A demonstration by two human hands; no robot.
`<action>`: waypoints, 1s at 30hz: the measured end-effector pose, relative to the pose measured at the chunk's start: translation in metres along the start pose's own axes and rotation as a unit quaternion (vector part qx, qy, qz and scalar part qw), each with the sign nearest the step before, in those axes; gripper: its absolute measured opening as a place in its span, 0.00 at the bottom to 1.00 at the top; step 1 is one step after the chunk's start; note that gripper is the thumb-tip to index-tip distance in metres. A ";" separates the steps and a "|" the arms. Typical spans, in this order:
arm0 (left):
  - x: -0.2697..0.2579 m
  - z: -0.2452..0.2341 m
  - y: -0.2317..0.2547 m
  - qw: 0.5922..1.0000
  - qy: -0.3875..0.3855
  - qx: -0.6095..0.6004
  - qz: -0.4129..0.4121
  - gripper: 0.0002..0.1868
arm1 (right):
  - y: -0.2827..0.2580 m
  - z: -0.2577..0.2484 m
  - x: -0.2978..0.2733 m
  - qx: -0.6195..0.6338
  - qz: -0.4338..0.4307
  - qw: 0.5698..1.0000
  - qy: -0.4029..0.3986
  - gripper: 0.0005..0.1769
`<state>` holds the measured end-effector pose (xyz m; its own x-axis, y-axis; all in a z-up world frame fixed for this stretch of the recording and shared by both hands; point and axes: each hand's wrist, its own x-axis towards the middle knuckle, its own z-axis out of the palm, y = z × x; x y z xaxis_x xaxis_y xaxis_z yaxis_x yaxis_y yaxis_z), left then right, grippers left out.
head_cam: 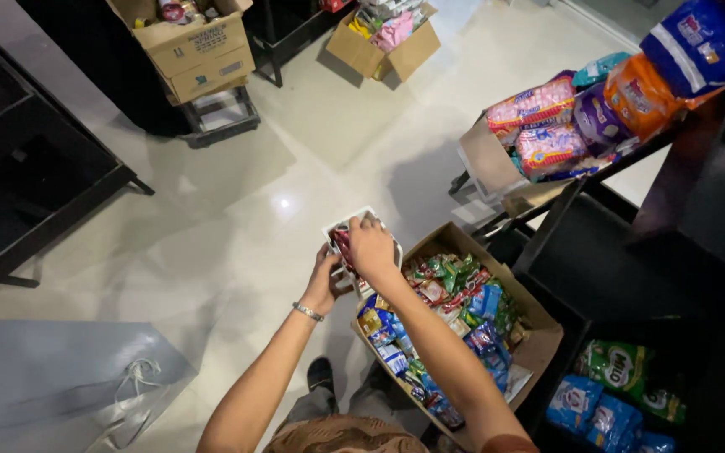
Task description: Sorting specific snack packets from a large mixed box into a container and stocking them on a grocery shelf.
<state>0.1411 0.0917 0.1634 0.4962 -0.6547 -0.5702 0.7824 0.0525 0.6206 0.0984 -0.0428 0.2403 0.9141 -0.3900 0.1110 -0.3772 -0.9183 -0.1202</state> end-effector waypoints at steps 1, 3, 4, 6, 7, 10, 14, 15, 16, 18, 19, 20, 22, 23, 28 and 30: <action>-0.004 0.003 0.007 1.000 -0.001 0.002 -0.001 0.39 | -0.001 -0.006 0.003 0.000 0.003 1.000 0.001 0.13; -0.012 0.009 0.018 1.000 -0.014 -0.016 0.010 0.37 | -0.003 -0.018 0.007 -0.011 0.007 1.000 -0.011 0.16; 0.008 -0.001 0.012 1.000 -0.012 -0.016 0.007 0.37 | 0.007 -0.006 0.015 -0.009 0.008 1.000 -0.014 0.16; 0.034 -0.032 -0.015 0.998 -0.027 -0.020 0.059 0.37 | 0.019 0.027 0.014 -0.014 -0.058 0.995 0.080 0.20; 0.019 -0.028 0.002 0.999 -0.021 -0.022 0.045 0.37 | 0.012 0.017 0.017 -0.011 -0.053 0.996 0.066 0.20; -0.004 0.004 0.024 0.996 -0.060 -0.030 0.058 0.34 | 0.030 -0.012 0.017 0.048 -0.025 0.996 0.068 0.11; -0.005 -0.008 0.023 0.996 -0.063 -0.013 0.070 0.36 | 0.030 -0.054 0.018 0.228 0.030 0.968 0.096 0.15; 0.006 -0.016 0.017 0.995 -0.063 -0.010 0.077 0.36 | 0.033 -0.059 0.019 0.283 0.044 0.953 0.101 0.18; 0.013 -0.004 0.026 0.992 -0.080 -0.003 0.094 0.36 | 0.037 -0.065 0.026 0.277 0.038 0.952 0.124 0.18; 0.011 0.014 0.033 0.987 -0.103 -0.001 0.120 0.37 | 0.038 -0.078 0.027 0.332 0.076 0.936 0.091 0.19; 0.017 0.031 0.047 0.986 -0.116 -0.001 0.120 0.37 | 0.043 -0.095 0.035 0.323 0.080 0.938 0.099 0.19; 0.004 0.030 0.037 0.990 -0.104 -0.002 0.096 0.37 | 0.040 -0.096 0.020 0.317 0.064 0.943 0.077 0.18; -0.004 0.031 0.025 0.994 -0.089 0.001 0.066 0.37 | 0.043 -0.092 0.004 0.315 0.053 0.946 0.054 0.16; -0.001 0.032 0.024 0.996 -0.074 0.008 0.047 0.38 | 0.048 -0.090 0.004 0.289 0.029 0.954 0.076 0.12; 0.003 0.048 -0.001 0.996 -0.080 0.026 0.000 0.38 | 0.091 -0.055 -0.028 0.250 0.041 0.955 0.152 0.07; 0.008 0.050 -0.018 0.995 -0.101 0.017 0.010 0.37 | 0.098 -0.041 -0.048 0.191 0.016 0.970 0.147 0.09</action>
<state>0.1118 0.0480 0.1743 0.4237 -0.7917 -0.4402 0.7582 0.0440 0.6506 0.0119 -0.1168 0.2635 0.7993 -0.4729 0.3708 -0.2712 -0.8345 -0.4796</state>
